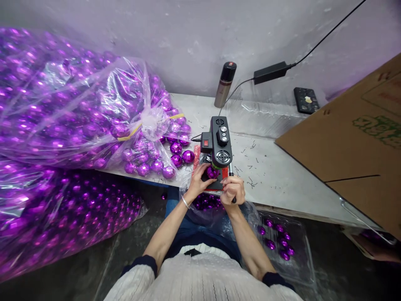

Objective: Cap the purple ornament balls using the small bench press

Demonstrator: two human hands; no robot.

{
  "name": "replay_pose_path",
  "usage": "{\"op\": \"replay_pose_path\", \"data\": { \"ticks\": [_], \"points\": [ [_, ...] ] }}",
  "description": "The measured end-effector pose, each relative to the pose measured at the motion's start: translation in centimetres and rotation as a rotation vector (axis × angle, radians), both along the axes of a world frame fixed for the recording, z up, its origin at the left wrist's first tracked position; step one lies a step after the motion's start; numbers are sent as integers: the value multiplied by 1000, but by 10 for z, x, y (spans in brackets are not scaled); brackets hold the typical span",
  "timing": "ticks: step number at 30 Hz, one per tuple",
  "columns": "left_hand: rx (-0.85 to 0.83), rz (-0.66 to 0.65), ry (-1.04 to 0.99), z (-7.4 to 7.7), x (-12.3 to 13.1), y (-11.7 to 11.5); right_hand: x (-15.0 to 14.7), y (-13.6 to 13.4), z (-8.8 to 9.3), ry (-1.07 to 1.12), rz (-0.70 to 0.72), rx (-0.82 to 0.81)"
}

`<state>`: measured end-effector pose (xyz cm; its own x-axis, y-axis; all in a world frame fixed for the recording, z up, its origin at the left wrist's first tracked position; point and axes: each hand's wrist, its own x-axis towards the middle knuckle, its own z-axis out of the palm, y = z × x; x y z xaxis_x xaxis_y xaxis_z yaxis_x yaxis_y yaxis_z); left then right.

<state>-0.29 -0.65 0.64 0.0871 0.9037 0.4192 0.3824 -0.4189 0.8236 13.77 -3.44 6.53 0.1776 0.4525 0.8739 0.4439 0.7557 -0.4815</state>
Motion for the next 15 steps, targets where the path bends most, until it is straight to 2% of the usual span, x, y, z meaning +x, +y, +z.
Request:
{"op": "replay_pose_path", "data": {
  "ticks": [4, 6, 9, 12, 15],
  "points": [
    [24, -2, 12, -1, 0, 3, -1, 0, 3, -23, -9, 7],
    [29, -4, 22, -1, 0, 5, -2, 0, 15, 12, -31, -5],
    [72, 7, 34, -1, -1, 1, 0, -3, 46, 12, -63, -82],
    [197, 11, 106, -4, -5, -18, 2, -6, 75, -20, -37, -186],
    [352, -64, 256, -12, -13, -50, 3, -7, 83, -47, -6, -176]
  ]
}}
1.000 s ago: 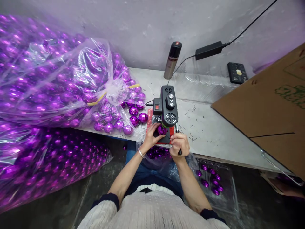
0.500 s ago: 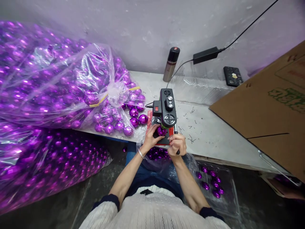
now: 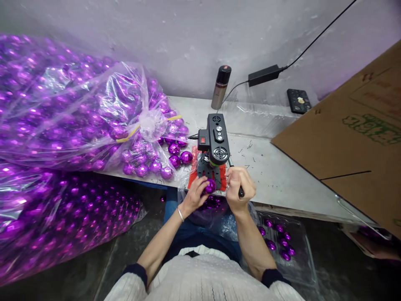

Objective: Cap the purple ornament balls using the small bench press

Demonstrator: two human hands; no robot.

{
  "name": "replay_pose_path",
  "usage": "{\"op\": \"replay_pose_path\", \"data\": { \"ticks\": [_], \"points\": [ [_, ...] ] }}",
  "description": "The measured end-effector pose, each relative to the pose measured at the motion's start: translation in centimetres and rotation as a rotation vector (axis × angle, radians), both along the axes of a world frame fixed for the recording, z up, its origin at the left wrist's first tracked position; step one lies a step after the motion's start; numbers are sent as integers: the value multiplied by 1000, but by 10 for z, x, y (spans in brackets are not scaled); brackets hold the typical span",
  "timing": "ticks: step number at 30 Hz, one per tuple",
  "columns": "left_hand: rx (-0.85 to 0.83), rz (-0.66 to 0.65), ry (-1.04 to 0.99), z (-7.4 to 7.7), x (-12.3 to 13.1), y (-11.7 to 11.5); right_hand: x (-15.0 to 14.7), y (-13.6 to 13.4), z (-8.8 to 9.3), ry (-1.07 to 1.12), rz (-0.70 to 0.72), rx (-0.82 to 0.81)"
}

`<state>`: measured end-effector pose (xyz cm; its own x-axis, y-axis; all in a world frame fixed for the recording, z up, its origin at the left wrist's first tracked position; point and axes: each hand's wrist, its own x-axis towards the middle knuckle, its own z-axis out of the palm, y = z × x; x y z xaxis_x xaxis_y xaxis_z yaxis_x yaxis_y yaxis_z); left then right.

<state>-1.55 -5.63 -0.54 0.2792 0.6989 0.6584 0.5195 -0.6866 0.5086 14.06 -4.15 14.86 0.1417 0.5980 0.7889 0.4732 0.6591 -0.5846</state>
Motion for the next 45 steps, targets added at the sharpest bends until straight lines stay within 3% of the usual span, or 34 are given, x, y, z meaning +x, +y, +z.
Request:
{"op": "replay_pose_path", "data": {
  "ticks": [3, 6, 9, 12, 16, 19, 22, 27, 31, 34, 45],
  "points": [
    [52, -45, 126, -7, -7, -26, -1, -1, -8, -4, -10, 59],
    [46, -61, 114, -2, -13, -28, -2, -1, -18, -16, -19, 80],
    [-15, 113, 56, 18, -20, 2, -1, 0, -22, -34, -18, 84],
    [-158, 352, 107, 44, -30, 52, 0, 0, -24, -37, -32, 82],
    [-322, 358, 359, 65, -46, 104, 0, 1, -25, -50, -41, 87],
    [-377, 341, 397, 74, -54, 115, -1, 1, -22, -59, -33, 91],
    [-408, 302, 142, 79, -55, 104, -2, 1, -13, -36, -25, 76],
    [-644, 123, -531, 66, -38, 65, -3, 3, 7, 19, -35, -17],
    [-796, 113, -838, 45, -17, 42, -3, 4, 15, 43, -7, -28],
    [-812, 139, -870, 37, -6, 36, -2, 3, 15, 31, 7, -36],
    [-570, 289, -570, 27, 21, 36, 1, 1, 11, -22, 18, -19]
  ]
}}
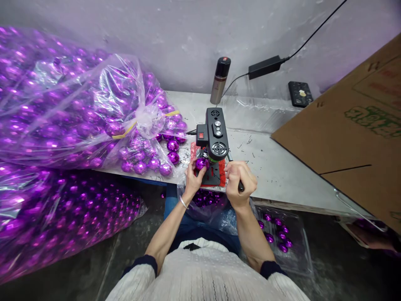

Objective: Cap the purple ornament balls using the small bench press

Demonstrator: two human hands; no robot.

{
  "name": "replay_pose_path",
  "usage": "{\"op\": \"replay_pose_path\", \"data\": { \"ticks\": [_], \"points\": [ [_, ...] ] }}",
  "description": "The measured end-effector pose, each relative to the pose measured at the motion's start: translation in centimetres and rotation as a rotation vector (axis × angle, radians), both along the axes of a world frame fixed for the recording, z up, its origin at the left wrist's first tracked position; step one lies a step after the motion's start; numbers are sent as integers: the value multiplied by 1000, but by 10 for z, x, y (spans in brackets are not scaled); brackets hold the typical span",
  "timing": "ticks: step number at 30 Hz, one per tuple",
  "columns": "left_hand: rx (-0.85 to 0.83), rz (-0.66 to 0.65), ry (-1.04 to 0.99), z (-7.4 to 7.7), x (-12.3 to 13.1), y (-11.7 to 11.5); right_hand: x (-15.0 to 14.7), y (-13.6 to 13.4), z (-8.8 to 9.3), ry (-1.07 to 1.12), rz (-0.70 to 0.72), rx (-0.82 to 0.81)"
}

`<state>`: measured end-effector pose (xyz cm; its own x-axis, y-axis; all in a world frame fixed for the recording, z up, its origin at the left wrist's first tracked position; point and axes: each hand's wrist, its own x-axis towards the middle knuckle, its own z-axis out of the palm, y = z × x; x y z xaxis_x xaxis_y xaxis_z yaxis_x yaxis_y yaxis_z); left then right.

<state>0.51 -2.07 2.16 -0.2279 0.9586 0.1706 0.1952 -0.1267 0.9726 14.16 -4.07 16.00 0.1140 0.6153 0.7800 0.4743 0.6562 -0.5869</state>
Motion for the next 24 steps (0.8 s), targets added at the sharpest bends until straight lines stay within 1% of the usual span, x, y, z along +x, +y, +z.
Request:
{"op": "replay_pose_path", "data": {
  "ticks": [5, 8, 13, 16, 19, 24],
  "points": [
    [46, -9, 254, -2, 1, -3, 1, -1, -1, -19, -22, 15],
    [62, -44, 322, -1, -2, -3, 1, -1, -2, -28, -23, 24],
    [65, -76, 370, 3, -5, 0, 2, -1, -2, -62, -22, 26],
    [108, -77, 393, 6, -3, 2, 2, -2, -1, -77, -16, 33],
    [147, -107, 383, 9, -2, 4, 2, -2, -1, -86, -21, 43],
    [77, -118, 322, 11, -7, 3, 2, -2, -4, -99, -23, 58]
  ]
}}
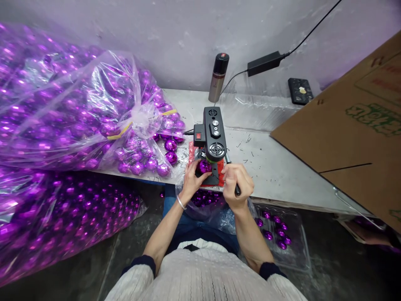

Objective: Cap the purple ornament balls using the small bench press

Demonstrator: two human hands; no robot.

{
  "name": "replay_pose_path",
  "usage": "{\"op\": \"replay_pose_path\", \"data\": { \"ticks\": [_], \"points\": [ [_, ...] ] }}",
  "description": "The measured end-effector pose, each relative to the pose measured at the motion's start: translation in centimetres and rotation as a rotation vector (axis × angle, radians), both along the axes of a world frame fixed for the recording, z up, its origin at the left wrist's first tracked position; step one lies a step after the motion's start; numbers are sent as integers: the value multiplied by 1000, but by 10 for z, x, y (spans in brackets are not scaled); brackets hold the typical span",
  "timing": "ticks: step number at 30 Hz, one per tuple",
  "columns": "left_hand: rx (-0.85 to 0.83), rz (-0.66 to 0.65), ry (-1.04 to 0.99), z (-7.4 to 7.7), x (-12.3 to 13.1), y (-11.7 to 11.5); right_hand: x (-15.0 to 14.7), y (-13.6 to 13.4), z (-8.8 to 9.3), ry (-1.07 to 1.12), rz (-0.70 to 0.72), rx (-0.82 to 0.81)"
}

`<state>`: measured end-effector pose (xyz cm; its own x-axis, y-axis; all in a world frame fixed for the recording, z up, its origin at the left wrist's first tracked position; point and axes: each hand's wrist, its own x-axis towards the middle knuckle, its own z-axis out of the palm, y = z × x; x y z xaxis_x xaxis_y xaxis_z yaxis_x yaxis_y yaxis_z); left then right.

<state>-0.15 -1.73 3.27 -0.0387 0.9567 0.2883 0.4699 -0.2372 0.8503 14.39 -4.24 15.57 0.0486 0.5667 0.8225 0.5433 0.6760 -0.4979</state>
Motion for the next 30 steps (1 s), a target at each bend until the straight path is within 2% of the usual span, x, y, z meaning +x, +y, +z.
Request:
{"op": "replay_pose_path", "data": {
  "ticks": [3, 6, 9, 11, 18, 25, 30],
  "points": [
    [-78, 32, -96, -2, -3, -1, 0, 0, -2, 13, 5, 6],
    [-171, 49, -288, -3, -7, 1, -1, 0, -2, 20, 6, 6],
    [-228, 4, -443, -3, -13, 5, -1, 1, -3, 26, 8, 9],
    [-246, -23, -470, -2, -17, 7, -1, 1, -3, 32, 11, 10],
    [-227, -29, -313, -4, -17, 5, -1, 1, -2, 13, -4, 21],
    [-28, -74, 26, -2, -7, 1, -1, 1, -3, 14, -7, 10],
    [59, -82, 129, -2, 0, 3, 1, 0, -3, 10, -4, 9]
  ]
}}
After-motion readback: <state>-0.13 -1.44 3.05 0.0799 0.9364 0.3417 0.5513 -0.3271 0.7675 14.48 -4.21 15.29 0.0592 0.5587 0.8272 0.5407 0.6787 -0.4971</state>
